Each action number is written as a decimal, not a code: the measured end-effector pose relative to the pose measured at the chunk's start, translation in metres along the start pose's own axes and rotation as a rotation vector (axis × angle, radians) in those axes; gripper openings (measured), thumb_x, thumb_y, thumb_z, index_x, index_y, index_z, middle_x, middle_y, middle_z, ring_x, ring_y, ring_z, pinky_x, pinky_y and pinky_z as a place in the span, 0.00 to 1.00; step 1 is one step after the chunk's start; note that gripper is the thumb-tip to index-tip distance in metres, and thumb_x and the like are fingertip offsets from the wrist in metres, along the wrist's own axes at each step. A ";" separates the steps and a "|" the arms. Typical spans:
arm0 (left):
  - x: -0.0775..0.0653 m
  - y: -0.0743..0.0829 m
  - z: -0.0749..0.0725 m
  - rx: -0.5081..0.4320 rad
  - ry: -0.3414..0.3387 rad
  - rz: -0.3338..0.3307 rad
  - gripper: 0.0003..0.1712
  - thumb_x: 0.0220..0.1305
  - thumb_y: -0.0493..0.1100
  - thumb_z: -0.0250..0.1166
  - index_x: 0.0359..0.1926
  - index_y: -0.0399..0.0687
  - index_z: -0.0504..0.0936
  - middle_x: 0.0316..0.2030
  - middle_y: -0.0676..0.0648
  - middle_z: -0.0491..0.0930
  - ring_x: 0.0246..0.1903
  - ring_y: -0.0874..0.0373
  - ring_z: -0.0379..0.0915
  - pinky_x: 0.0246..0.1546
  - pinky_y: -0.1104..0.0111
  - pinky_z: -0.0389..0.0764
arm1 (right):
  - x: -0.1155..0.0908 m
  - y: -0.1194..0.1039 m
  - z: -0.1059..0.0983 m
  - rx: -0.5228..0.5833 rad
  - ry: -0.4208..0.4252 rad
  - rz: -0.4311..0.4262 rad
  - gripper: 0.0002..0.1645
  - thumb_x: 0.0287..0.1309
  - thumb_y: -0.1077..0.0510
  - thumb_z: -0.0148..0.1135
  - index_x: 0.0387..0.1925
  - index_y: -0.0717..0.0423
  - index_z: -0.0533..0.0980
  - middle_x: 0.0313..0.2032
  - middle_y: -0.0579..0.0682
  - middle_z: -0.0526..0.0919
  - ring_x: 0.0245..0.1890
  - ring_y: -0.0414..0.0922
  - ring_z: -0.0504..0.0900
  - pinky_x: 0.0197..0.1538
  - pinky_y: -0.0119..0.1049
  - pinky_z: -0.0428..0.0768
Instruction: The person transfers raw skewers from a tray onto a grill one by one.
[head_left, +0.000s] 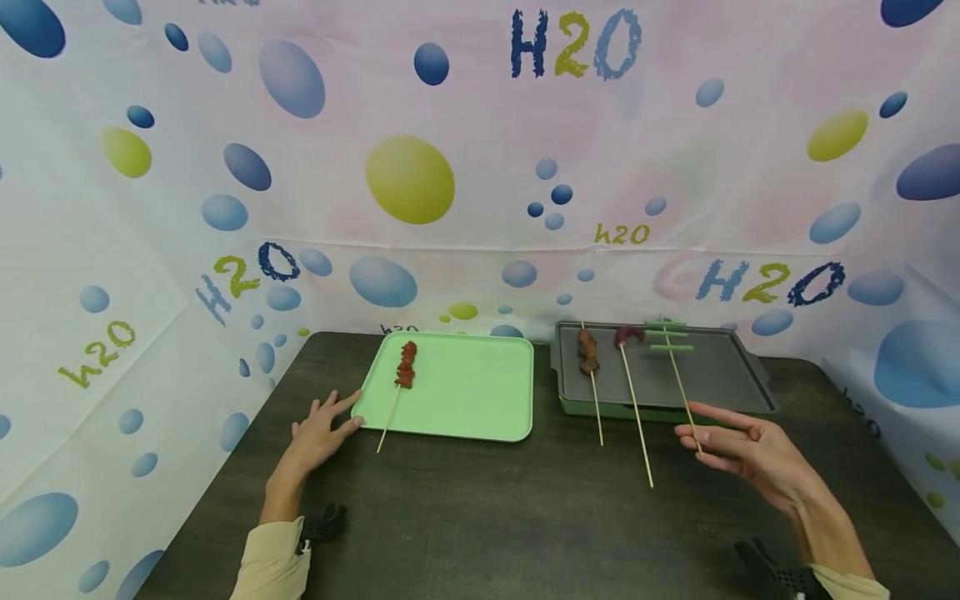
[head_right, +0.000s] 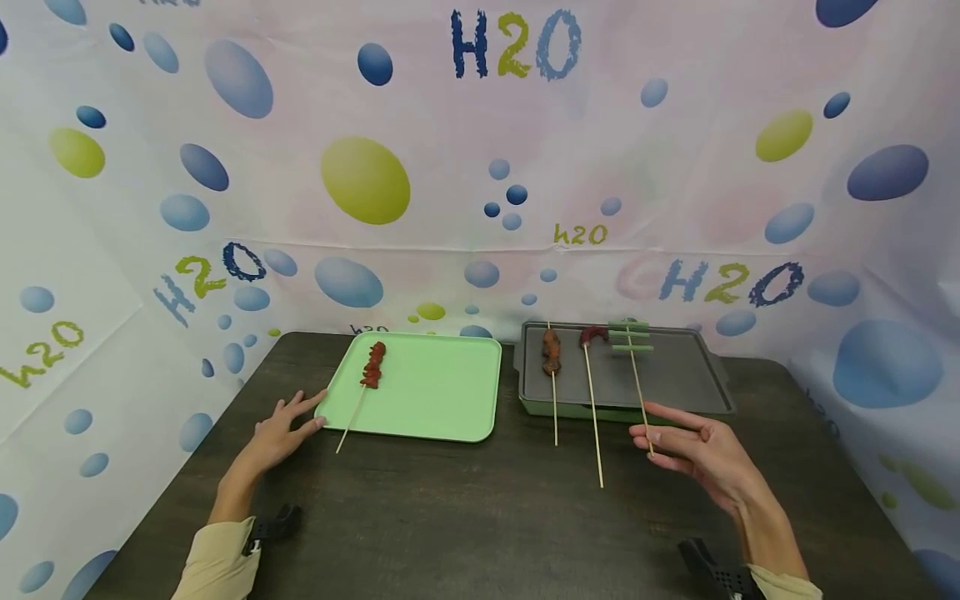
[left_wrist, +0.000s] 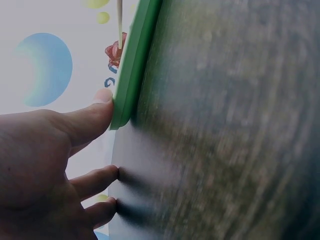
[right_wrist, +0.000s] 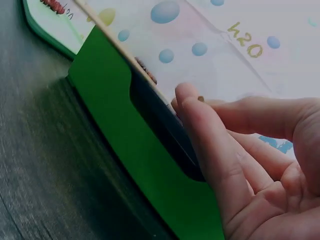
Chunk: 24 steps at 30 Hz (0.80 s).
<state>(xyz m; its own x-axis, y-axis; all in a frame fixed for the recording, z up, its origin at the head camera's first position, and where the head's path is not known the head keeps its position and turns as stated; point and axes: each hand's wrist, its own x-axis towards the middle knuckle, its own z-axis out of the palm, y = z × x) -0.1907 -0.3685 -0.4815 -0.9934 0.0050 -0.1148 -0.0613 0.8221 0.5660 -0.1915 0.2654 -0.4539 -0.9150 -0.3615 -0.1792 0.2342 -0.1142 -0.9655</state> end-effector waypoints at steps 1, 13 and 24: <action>0.000 0.000 0.000 0.002 0.000 0.001 0.36 0.77 0.51 0.59 0.78 0.43 0.61 0.76 0.22 0.44 0.73 0.18 0.30 0.60 0.19 0.33 | 0.001 0.000 -0.001 0.005 0.014 0.008 0.26 0.73 0.68 0.58 0.59 0.35 0.82 0.51 0.52 0.88 0.52 0.45 0.87 0.54 0.42 0.83; 0.002 -0.002 0.000 0.012 0.003 0.011 0.37 0.77 0.51 0.59 0.78 0.43 0.60 0.75 0.21 0.44 0.73 0.17 0.30 0.59 0.19 0.34 | 0.000 0.004 -0.014 0.034 0.035 0.027 0.25 0.73 0.68 0.57 0.55 0.35 0.84 0.50 0.51 0.89 0.51 0.44 0.88 0.52 0.41 0.84; 0.004 -0.002 0.001 0.011 -0.004 0.001 0.37 0.77 0.52 0.59 0.79 0.44 0.60 0.76 0.22 0.44 0.73 0.18 0.30 0.60 0.19 0.34 | -0.001 0.007 -0.017 -0.045 0.033 0.029 0.21 0.75 0.65 0.57 0.57 0.38 0.83 0.51 0.49 0.89 0.51 0.44 0.87 0.53 0.42 0.84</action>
<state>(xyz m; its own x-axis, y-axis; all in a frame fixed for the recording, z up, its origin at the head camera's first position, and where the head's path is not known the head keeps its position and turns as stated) -0.1940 -0.3693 -0.4834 -0.9931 0.0077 -0.1173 -0.0594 0.8283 0.5571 -0.1949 0.2809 -0.4634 -0.9185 -0.3330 -0.2131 0.2469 -0.0621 -0.9670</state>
